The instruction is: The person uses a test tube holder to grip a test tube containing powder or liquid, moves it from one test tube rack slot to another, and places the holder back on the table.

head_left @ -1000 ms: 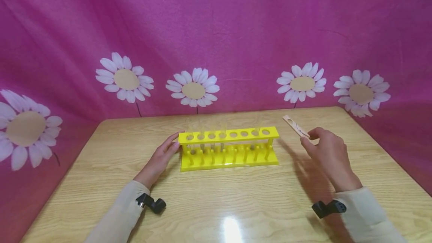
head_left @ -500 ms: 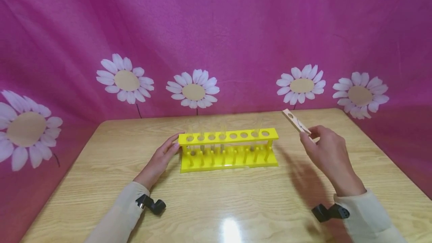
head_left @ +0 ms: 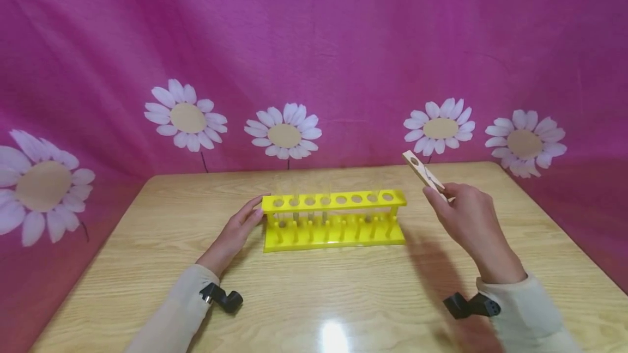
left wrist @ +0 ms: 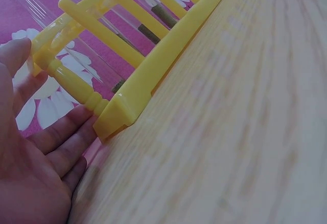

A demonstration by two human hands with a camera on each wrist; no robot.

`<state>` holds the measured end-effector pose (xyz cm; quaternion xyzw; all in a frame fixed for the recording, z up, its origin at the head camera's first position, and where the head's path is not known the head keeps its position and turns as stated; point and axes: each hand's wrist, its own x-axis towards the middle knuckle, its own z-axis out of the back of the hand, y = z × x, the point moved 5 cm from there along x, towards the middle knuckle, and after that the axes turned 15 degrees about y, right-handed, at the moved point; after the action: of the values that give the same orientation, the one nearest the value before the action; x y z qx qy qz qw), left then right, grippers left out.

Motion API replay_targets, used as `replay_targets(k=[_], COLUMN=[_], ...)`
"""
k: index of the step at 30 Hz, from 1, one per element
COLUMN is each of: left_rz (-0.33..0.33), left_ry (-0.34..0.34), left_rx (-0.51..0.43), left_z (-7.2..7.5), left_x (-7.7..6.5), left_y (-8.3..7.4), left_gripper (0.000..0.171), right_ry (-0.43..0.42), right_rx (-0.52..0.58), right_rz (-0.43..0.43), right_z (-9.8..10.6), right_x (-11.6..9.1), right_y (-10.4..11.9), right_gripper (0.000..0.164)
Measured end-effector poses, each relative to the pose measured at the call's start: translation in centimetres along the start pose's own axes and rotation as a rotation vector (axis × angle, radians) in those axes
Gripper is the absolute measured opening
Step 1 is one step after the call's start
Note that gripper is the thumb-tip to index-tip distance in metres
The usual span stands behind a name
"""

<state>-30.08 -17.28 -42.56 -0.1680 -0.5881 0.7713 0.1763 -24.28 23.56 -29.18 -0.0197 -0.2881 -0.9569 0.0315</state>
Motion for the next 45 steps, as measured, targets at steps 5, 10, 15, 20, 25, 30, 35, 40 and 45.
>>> replay_targets(k=[5, 10, 15, 20, 25, 30, 35, 40, 45], left_rz=[-0.008, -0.001, -0.006, -0.025, -0.018, -0.005, -0.006, 0.002, 0.01], left_ry=[0.012, 0.0, 0.006, 0.006, 0.004, 0.0, 0.004, -0.001, -0.005], left_rx=[-0.002, -0.001, -0.001, -0.006, -0.009, -0.011, -0.016, -0.023, -0.005], left_z=[-0.1, 0.0, 0.0, 0.2, 0.2, 0.0, 0.0, 0.0, 0.0], left_x=[0.0, 0.0, 0.0, 0.0, 0.1, 0.1, 0.0, 0.1, 0.0], left_y=[0.0, 0.0, -0.2, -0.1, 0.0, 0.1, 0.1, 0.1, 0.0], left_gripper=[0.064, 0.065, 0.064, 0.063, 0.064, 0.065, 0.066, 0.066, 0.066], right_ry=[0.007, 0.008, 0.015, 0.044, 0.036, 0.018, 0.015, 0.018, 0.003], right_rx=[-0.003, -0.024, -0.038, -0.032, -0.056, -0.078, -0.079, -0.079, -0.1], right_rz=[0.036, 0.066, 0.067, 0.039, 0.055, 0.083, 0.09, 0.111, 0.143], right_z=[-0.1, -0.3, -0.4, -0.6, -0.8, -1.1, -1.5, -1.8, -2.1], right_x=[0.3, 0.6, 0.5, 0.2, -0.1, -0.2, -0.2, -0.1, 0.0], right_y=[1.2, 2.2, 2.7, 2.7, 2.7, 2.9, 3.0, 3.1, 3.2], right_gripper=[0.043, 0.042, 0.039, 0.037, 0.035, 0.032, 0.029, 0.029, 0.026])
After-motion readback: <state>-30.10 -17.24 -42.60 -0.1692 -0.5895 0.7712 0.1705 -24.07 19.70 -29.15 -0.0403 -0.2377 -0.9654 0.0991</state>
